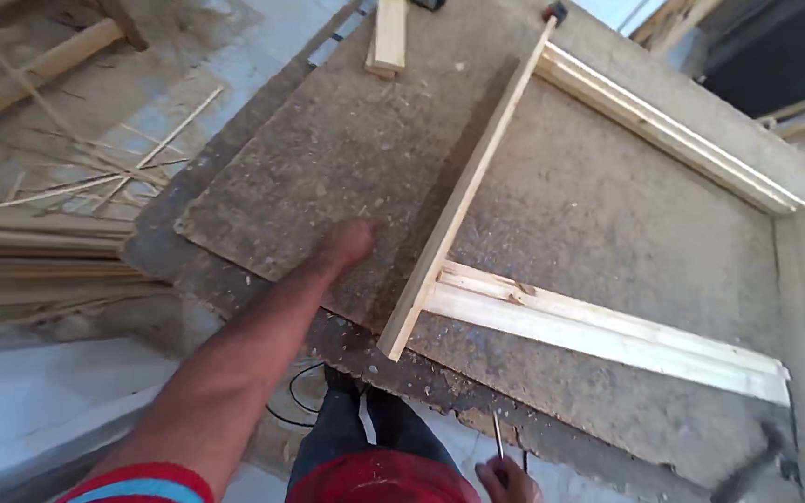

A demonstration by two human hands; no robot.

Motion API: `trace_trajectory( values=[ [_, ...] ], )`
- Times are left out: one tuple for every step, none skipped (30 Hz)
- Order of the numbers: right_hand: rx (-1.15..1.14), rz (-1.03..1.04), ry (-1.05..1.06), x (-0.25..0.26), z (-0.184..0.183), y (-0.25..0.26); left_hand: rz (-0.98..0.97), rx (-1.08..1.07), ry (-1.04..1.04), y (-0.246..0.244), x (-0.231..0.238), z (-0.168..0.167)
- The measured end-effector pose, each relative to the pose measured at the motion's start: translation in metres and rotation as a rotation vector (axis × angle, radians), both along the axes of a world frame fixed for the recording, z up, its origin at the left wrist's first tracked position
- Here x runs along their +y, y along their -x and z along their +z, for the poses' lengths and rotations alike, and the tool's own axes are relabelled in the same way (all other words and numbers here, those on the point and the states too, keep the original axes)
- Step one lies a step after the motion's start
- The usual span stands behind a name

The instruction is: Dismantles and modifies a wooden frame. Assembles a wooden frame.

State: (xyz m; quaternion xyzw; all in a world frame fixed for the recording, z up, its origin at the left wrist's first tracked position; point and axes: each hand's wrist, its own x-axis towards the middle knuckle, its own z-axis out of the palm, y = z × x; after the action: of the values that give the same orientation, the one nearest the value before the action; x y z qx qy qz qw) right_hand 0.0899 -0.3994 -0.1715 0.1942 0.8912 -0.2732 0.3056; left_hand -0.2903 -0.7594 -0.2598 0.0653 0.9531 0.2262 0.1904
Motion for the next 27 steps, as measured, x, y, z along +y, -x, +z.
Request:
trace_trajectory(
  values=[
    [0.054, -0.053, -0.018, -0.011, 0.004, 0.015, -0.039, 0.007, 0.011, 0.005, 0.0, 0.004],
    [0.094, -0.084, -0.045, -0.018, 0.006, 0.036, -0.075, 0.014, 0.024, 0.008, 0.0, 0.007],
    [0.121, -0.097, -0.067, -0.021, 0.007, 0.062, -0.107, 0.025, 0.042, 0.012, 0.0, 0.009],
    [0.144, -0.098, -0.092, -0.02, 0.008, 0.089, -0.138, 0.038, 0.068, 0.014, 0.001, 0.01],
    [0.151, -0.097, -0.126, -0.014, 0.006, 0.117, -0.167, 0.038, 0.095, 0.017, 0.002, 0.012],
    [0.166, -0.091, -0.162, -0.004, 0.002, 0.142, -0.192, 0.032, 0.123, 0.018, 0.003, 0.015],
    [0.194, -0.081, -0.193, 0.006, -0.005, 0.167, -0.219, 0.033, 0.147, 0.021, 0.003, 0.016],
    [0.24, -0.073, -0.215, 0.018, -0.011, 0.191, -0.247, 0.033, 0.171, 0.025, 0.002, 0.016],
    [0.289, -0.065, -0.235, 0.029, -0.015, 0.216, -0.275, 0.023, 0.196, 0.029, 0.002, 0.016],
    [0.331, -0.046, -0.265, 0.039, -0.017, 0.24, -0.295, 0.003, 0.223, 0.033, 0.003, 0.017],
    [0.364, -0.021, -0.299, 0.048, -0.018, 0.262, -0.31, -0.011, 0.247, 0.036, 0.005, 0.019],
    [0.378, 0.01, -0.336, 0.056, -0.02, 0.282, -0.314, -0.028, 0.258, 0.037, 0.007, 0.021],
    [0.385, 0.038, -0.367, 0.064, -0.024, 0.299, -0.295, -0.053, 0.237, 0.036, 0.008, 0.023],
    [0.386, 0.068, -0.391, 0.069, -0.028, 0.311, -0.233, -0.091, 0.155, 0.032, 0.01, 0.027],
    [0.404, 0.096, -0.403, 0.07, -0.032, 0.318, -0.133, -0.122, 0.029, 0.023, 0.011, 0.034],
    [0.442, 0.122, -0.387, 0.066, -0.031, 0.32, 0.005, -0.146, -0.127, 0.01, 0.012, 0.041],
    [0.489, 0.141, -0.333, 0.056, -0.026, 0.317, 0.158, -0.165, -0.305, -0.006, 0.013, 0.045],
    [0.507, 0.155, -0.249, 0.037, -0.018, 0.308, 0.309, -0.177, -0.481, -0.025, 0.013, 0.046],
    [0.485, 0.164, -0.137, 0.013, -0.009, 0.295, 0.439, -0.192, -0.634, -0.046, 0.014, 0.046],
    [0.443, 0.176, 0.003, -0.014, -0.004, 0.278, 0.558, -0.217, -0.759, -0.066, 0.014, 0.044],
    [0.381, 0.2, 0.155, -0.042, -0.003, 0.259, 0.656, -0.233, -0.857, -0.086, 0.015, 0.038],
    [0.31, 0.217, 0.315, -0.066, -0.007, 0.24, 0.732, -0.248, -0.913, -0.104, 0.017, 0.032],
    [0.248, 0.21, 0.466, -0.087, -0.013, 0.226, 0.776, -0.273, -0.928, -0.119, 0.02, 0.028],
    [0.2, 0.17, 0.591, -0.106, -0.019, 0.216, 0.789, -0.297, -0.923, -0.131, 0.026, 0.026],
    [0.192, 0.121, 0.667, -0.122, -0.022, 0.209, 0.772, -0.31, -0.906, -0.14, 0.033, 0.026],
    [0.188, 0.083, 0.71, -0.135, -0.021, 0.205, 0.74, -0.314, -0.877, -0.146, 0.042, 0.03],
    [0.182, 0.064, 0.73, -0.145, -0.017, 0.203, 0.699, -0.297, -0.846, -0.15, 0.049, 0.038]
  ],
)
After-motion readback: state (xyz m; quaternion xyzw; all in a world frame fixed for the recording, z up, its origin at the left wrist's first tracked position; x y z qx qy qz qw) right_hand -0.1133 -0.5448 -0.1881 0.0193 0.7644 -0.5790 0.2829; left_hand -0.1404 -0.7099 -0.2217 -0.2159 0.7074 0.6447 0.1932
